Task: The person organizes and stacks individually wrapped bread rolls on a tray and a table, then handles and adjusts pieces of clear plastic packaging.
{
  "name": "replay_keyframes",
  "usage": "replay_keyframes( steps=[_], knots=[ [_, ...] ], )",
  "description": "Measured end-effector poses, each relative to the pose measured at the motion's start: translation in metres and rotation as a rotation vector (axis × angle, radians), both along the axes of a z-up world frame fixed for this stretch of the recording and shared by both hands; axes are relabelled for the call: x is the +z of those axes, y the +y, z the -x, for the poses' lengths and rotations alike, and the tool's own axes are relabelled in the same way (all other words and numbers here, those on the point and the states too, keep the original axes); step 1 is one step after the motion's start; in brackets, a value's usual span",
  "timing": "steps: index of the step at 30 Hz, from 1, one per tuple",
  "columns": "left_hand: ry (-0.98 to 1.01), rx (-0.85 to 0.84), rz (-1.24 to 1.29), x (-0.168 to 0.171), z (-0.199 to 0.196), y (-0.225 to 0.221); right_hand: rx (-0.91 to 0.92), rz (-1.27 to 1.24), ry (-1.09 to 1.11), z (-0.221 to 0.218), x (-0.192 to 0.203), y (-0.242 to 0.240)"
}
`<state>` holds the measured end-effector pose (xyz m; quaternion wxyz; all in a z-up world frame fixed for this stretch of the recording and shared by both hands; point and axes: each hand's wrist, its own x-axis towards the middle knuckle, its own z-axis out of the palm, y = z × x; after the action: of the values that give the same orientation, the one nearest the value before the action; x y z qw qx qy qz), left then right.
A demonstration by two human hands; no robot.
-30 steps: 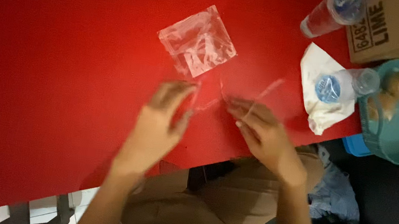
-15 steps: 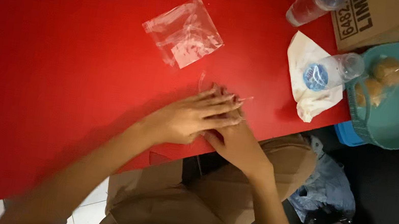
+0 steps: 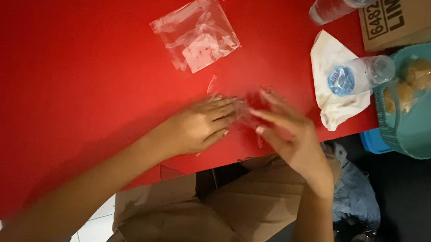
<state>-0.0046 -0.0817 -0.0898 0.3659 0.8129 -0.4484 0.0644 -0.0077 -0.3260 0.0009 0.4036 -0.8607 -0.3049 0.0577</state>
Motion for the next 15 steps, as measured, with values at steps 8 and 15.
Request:
replay_keyframes(
  steps=[8,15],
  knots=[
    [0.036,0.039,0.093,-0.027,0.01,0.003,-0.158,0.03,-0.034,0.018,-0.018,0.017],
    [0.099,0.222,0.01,-0.022,0.03,-0.009,-0.33,0.093,0.073,0.065,-0.02,0.061]
  ],
)
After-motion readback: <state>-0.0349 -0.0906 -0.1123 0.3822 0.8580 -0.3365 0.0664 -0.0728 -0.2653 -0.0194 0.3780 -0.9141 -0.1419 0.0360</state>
